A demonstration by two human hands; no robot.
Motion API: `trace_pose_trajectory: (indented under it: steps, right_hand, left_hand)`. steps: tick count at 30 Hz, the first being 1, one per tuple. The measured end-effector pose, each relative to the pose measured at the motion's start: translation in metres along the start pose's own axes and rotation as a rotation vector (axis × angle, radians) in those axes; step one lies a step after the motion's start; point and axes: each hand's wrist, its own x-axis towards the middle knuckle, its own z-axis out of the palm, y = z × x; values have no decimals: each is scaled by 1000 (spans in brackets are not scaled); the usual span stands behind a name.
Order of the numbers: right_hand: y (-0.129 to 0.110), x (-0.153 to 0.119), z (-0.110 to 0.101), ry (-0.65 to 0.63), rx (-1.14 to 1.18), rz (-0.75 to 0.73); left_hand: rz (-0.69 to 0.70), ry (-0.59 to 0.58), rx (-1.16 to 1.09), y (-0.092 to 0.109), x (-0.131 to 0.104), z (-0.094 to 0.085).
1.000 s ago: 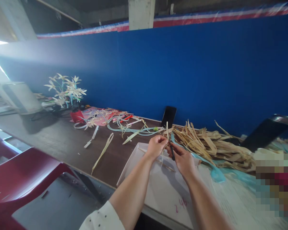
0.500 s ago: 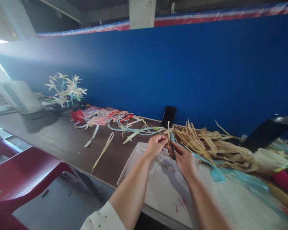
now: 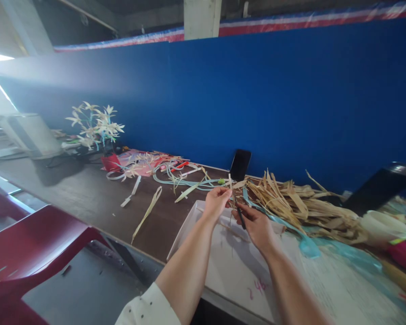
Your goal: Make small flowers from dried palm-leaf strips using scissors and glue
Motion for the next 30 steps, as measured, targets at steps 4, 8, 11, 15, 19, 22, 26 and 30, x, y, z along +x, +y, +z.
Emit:
trace_pose_trajectory:
  steps: [4,8,11,15,19,22,26,30]
  right_hand:
    - [7,2,0,-20,34,-3]
    - [7,2,-1,-22,-6,-46]
    - [5,1,-1,-16,-52,-71]
    - [8,1,-1,-11,-67,-92]
    - [12,3,0,-13,-51,-78]
    - [13,3,1,-11,-38,-87]
    - [13,2,4,-10,-32,-110]
    - [11,0,5,-7,-26,-126]
  left_hand:
    - [-24,15,-32,0,0,0]
    - [-33,-17,-55,-1,0,0]
    - [-45,-31,-93,0,0,0]
    - [-61,-44,-120,2,-1,0]
    - [-87,-36,-111,6,-3,1]
    - [-78,-22,-118,6,-2,1]
    - [-51,-11,-116,1,1,1]
    - [-44,-9,-95,-1,2,0]
